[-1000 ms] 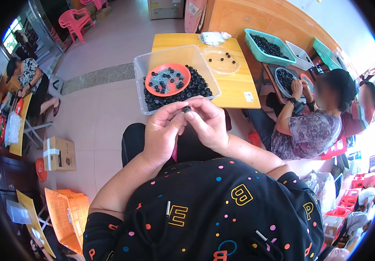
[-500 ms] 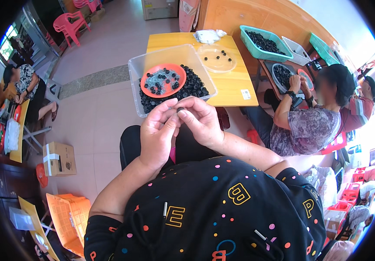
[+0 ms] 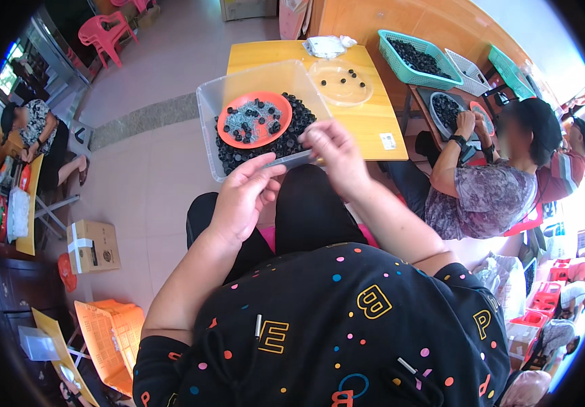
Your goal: The person places a tray of metal pins into a bin of plastic caps, then repeatedly takes caps and pins, assembling them together by inserting the pins into the caps by hand.
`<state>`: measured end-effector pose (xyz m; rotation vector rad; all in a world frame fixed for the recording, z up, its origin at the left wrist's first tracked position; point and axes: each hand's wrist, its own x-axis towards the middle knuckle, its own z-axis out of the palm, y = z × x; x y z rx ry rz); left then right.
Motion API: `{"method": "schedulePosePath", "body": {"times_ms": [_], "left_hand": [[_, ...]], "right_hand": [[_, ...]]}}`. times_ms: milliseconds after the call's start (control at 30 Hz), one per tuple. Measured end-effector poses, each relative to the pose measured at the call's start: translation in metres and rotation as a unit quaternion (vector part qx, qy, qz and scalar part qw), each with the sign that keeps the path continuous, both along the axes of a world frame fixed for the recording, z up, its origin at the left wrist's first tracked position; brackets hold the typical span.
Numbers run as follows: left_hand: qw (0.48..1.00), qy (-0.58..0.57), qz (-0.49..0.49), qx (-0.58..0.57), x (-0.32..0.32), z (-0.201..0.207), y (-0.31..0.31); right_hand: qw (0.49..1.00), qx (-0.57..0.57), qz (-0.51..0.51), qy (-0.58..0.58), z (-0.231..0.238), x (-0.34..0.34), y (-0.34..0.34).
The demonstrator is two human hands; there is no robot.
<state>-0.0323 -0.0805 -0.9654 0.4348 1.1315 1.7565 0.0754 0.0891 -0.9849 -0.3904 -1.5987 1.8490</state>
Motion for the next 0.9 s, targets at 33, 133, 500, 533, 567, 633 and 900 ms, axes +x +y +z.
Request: {"method": "schedulePosePath", "body": {"times_ms": [33,133,500,533,567,633,900], "left_hand": [[0.999,-0.045,0.01,-0.019,-0.011,-0.015,0.002],[0.992,-0.112,0.057,-0.028,-0.04,-0.047,0.012],[0.991,-0.109,0.038,-0.069,-0.093,-0.081,0.061],[0.991,-0.11,0.035,-0.071,-0.095,-0.081,0.067],[0.991,-0.101,0.028,-0.083,-0.098,-0.082,0.071],[0.991,-0.094,0.018,-0.097,-0.105,-0.088,0.078],[0.995,-0.047,0.039,-0.085,-0.117,-0.098,0.092]], "right_hand": [[0.999,-0.01,-0.038,-0.012,-0.004,-0.003,0.021],[0.982,-0.08,-0.162,-0.06,-0.036,-0.02,0.099],[0.929,-0.201,-0.309,-0.037,-0.123,-0.094,0.3],[0.928,-0.163,-0.327,-0.073,-0.117,-0.097,0.307],[0.927,-0.164,-0.329,-0.076,-0.114,-0.101,0.308],[0.941,0.037,-0.304,-0.141,-0.11,-0.114,0.303],[0.712,0.519,0.267,-0.391,-0.089,-0.172,0.179]]}}
